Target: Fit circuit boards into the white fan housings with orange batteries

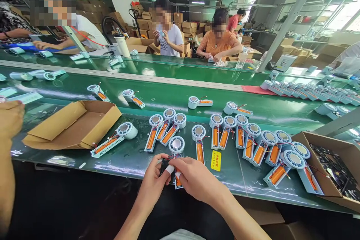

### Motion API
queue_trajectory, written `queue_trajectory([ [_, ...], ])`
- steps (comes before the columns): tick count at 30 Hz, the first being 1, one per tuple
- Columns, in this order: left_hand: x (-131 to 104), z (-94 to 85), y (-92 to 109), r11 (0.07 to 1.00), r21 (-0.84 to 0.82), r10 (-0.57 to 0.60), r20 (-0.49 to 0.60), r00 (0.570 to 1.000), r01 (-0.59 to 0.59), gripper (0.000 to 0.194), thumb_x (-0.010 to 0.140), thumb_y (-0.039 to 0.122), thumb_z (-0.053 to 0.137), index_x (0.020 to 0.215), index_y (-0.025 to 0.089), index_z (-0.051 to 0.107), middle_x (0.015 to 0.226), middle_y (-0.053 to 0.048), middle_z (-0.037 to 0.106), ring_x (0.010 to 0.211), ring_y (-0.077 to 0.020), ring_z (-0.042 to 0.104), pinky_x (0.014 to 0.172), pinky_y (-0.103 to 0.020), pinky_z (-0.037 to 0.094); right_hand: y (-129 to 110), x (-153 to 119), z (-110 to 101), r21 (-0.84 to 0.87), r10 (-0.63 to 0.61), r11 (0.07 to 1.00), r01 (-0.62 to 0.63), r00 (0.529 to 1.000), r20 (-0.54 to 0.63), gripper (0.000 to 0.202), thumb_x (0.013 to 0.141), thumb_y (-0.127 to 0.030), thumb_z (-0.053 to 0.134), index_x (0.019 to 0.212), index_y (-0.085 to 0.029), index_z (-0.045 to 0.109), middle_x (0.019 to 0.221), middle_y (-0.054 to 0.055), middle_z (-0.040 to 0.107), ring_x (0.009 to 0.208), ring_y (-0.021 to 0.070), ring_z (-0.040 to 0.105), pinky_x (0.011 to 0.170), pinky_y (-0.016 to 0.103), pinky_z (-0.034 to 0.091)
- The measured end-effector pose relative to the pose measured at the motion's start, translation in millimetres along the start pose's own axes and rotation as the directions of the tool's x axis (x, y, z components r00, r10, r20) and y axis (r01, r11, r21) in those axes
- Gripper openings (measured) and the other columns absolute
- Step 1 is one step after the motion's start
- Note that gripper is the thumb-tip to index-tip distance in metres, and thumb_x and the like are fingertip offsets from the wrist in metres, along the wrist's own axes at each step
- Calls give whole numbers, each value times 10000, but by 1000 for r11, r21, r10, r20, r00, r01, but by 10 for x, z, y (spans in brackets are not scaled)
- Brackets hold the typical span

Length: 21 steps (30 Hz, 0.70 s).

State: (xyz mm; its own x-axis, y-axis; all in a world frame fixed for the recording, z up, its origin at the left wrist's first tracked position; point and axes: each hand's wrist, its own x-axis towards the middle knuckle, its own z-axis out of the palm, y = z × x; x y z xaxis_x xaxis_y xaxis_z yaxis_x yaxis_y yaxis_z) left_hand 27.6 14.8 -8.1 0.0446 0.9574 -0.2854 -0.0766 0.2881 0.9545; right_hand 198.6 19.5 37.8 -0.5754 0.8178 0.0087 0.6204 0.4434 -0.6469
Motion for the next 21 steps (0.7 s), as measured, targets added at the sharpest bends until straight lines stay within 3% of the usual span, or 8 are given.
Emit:
queue_trajectory([
  [6,15,-19,-17,998,-53,-18,1,1000,18,427,757,420,649,1088,218,469,679,75,566,509,-90,487,504,-213,379,-57,-77,130,-268,-54,962,47,998,-19,536,873,33,402,1359,-181,475,1196,101,658,1013,234,632,831,353,533],
  [12,-9,-21,5,999,-49,-5,19,1000,6,388,787,394,624,1100,216,478,715,59,587,542,-97,506,520,-218,402,-45,-41,102,-533,-152,830,162,986,64,278,899,12,494,1109,-162,550,966,56,663,793,212,579,685,337,458],
  [21,1,-51,-48,1000,-26,16,45,999,-15,334,778,322,596,1080,220,500,659,74,561,494,-87,479,482,-204,368,2,229,-187,-548,-351,681,486,873,339,193,870,-43,617,1008,-173,580,942,34,681,858,198,598,708,328,421],
])
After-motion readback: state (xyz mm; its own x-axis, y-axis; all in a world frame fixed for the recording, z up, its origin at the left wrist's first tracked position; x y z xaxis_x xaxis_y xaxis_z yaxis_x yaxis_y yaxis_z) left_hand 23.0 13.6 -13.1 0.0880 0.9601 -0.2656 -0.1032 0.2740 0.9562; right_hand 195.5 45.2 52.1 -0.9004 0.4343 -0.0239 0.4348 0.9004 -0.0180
